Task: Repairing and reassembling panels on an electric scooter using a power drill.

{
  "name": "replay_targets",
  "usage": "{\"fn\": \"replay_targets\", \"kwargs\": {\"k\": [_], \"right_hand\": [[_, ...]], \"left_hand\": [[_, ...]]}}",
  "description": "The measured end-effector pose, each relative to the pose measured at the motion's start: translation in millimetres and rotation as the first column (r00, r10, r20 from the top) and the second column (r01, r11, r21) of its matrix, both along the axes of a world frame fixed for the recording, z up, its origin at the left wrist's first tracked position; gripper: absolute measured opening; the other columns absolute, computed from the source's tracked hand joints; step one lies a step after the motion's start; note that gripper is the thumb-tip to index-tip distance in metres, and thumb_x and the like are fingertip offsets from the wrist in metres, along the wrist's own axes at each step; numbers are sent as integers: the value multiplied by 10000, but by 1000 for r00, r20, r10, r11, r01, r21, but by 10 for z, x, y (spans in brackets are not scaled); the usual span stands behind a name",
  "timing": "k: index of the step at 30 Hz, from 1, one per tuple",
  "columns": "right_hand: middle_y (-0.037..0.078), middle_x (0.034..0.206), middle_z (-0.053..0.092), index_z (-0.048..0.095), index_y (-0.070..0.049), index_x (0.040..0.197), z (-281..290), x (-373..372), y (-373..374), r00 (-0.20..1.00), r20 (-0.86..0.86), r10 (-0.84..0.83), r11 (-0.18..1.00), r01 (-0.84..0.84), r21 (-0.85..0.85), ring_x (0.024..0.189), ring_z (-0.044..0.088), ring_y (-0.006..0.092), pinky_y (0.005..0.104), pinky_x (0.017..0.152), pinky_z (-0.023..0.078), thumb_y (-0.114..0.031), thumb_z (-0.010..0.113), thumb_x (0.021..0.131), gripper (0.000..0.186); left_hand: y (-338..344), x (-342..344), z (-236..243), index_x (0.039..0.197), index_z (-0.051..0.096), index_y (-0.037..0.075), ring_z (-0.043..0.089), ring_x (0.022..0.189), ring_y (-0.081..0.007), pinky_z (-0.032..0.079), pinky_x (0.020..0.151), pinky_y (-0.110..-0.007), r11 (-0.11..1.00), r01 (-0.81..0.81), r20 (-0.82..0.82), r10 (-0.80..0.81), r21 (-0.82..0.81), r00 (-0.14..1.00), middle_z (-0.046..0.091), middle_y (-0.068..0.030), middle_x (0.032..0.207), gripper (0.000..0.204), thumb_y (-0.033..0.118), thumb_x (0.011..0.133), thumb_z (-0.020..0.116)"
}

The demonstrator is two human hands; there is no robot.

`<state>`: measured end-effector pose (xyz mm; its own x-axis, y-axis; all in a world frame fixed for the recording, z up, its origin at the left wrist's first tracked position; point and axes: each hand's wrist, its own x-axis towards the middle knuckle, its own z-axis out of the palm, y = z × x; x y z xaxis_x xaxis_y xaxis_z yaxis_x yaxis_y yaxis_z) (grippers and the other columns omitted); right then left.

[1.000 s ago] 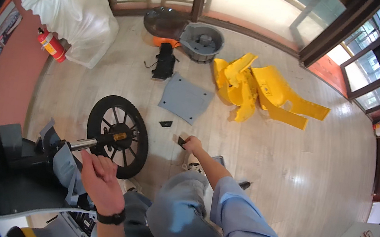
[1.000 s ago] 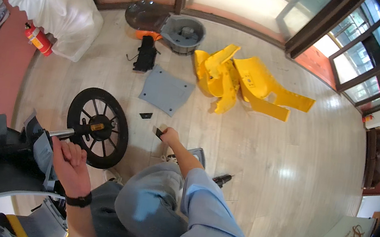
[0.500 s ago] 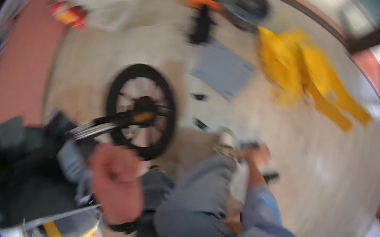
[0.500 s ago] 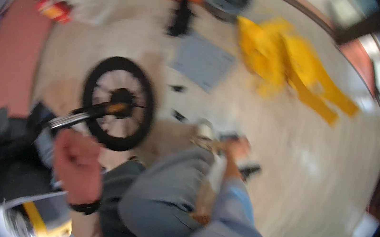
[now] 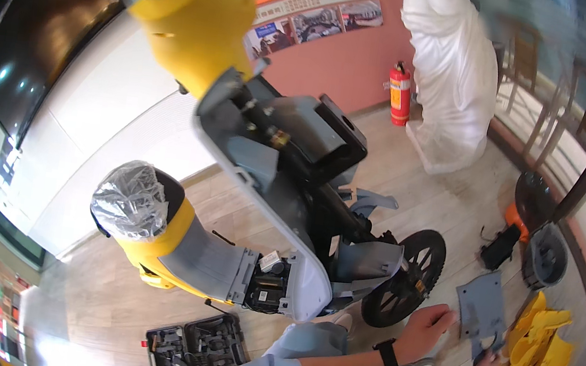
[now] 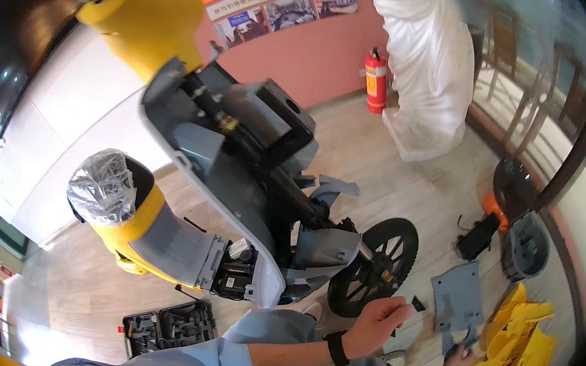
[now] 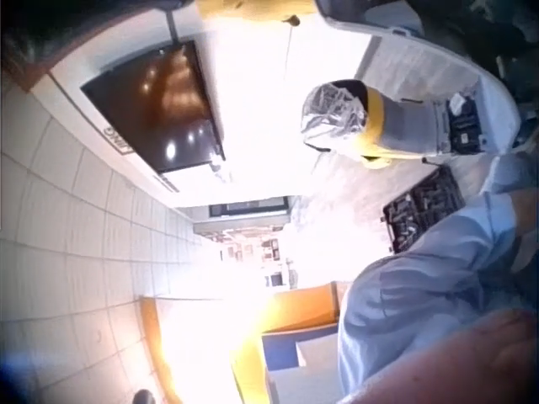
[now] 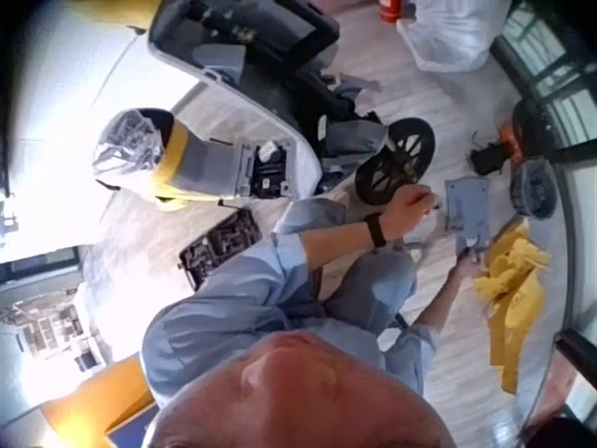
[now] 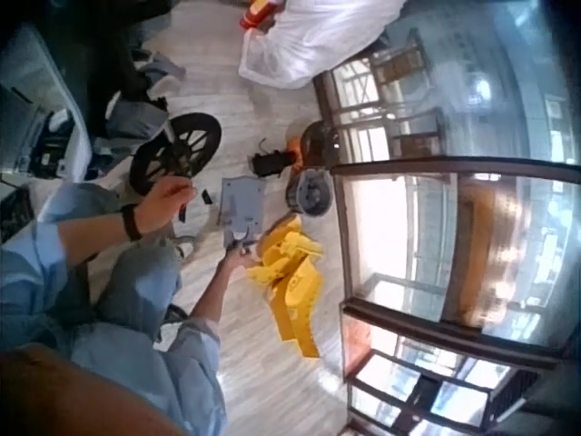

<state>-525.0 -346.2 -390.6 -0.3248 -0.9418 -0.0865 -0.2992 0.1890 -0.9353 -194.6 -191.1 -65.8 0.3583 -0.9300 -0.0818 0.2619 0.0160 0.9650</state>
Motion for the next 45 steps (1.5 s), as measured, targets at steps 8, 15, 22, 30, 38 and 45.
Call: {"fn": "replay_targets", "kwargs": {"k": [8,15,22,30,38,45], "right_hand": [[44,1116,486,450,-118,1257,4745,2654,297,638,223,737,671,-652,-355,968,452,147,254,871,370,-116,513,768,493],[-33,800,577,564,-173,960,6185,3816,958,404,180,897,435,-877,-201,693,538,78,245,544,379,-251,582,748,227],[-22,824,618,595,-141,902,6532,4286,1328,411,318,855,468,-874,-128,686,560,97,241,617,424,-321,663,750,246],[-39,780,602,591,-154,882,6251,4397,1399,369,435,821,454,-885,-106,644,535,75,218,540,372,-314,674,749,224],[-57,744,579,574,-167,859,6054,4415,1451,364,522,771,489,-864,-120,621,511,55,220,501,322,-312,662,750,202],[-49,796,497,532,-138,866,5983,4466,1164,246,503,828,419,-868,-266,740,486,59,239,633,377,-217,580,803,112]], "left_hand": [[255,287,35,702,501,40,369,600,-38,306,543,-215,957,-251,-87,240,-145,967,399,48,626,271,193,924,520],[417,523,252,653,433,58,331,590,-56,272,542,-229,908,-392,-330,329,-149,885,355,42,616,318,207,925,504],[538,673,257,662,474,51,359,576,-39,289,527,-216,845,-492,-315,418,-209,852,406,54,607,305,211,918,518],[770,913,303,645,437,0,362,510,-51,315,459,-250,719,-637,-75,645,-277,761,399,-1,519,349,196,921,519],[916,959,370,604,432,-6,361,463,-150,306,456,-290,690,-590,86,677,-420,731,416,-56,504,320,127,878,532],[806,628,77,517,399,83,433,490,-274,318,471,-362,641,-36,508,640,-767,576,383,-82,533,291,81,703,622]]}}
